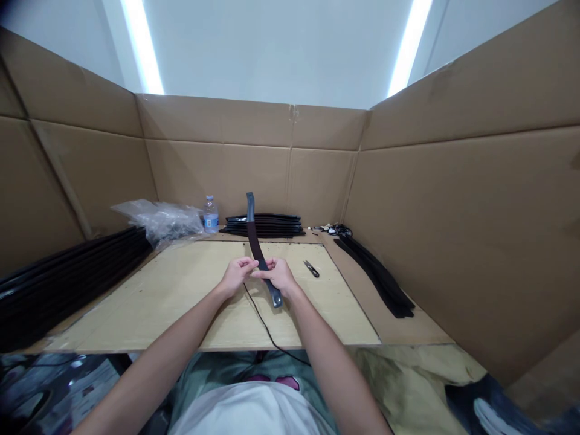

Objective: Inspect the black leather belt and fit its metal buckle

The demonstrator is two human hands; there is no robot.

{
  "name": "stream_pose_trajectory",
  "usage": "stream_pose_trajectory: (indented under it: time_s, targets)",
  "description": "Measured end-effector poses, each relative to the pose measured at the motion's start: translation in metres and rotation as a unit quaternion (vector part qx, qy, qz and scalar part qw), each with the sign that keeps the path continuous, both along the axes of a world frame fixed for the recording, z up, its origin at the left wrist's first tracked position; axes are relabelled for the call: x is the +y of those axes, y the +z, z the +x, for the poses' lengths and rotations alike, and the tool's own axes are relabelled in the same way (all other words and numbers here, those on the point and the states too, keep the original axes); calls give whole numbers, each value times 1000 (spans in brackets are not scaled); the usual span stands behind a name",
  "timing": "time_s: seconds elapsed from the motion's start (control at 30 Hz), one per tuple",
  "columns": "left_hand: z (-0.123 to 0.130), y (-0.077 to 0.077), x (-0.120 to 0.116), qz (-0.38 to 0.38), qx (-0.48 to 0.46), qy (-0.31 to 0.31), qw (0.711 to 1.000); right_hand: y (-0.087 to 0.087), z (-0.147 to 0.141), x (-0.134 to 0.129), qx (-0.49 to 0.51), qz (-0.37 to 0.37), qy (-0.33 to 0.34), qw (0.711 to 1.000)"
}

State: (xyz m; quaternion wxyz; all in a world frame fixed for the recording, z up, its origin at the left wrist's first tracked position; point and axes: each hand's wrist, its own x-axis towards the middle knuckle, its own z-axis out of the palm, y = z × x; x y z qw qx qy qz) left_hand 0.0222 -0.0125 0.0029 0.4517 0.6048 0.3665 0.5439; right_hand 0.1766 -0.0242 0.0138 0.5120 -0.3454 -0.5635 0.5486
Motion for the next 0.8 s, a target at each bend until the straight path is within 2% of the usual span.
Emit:
stream_pose_trajectory:
  time_s: [0.3, 0.6, 0.8]
  targets:
    - [0, 2, -2, 3, 8, 29, 1000, 8, -1, -3, 29, 2, 9, 1000]
    - [1, 1, 0, 6, 14, 74, 997, 6, -4, 0, 31, -13, -26, 999]
    - [1, 1, -1, 0, 16, 84, 996, 5, -3, 0, 25, -11, -24, 999]
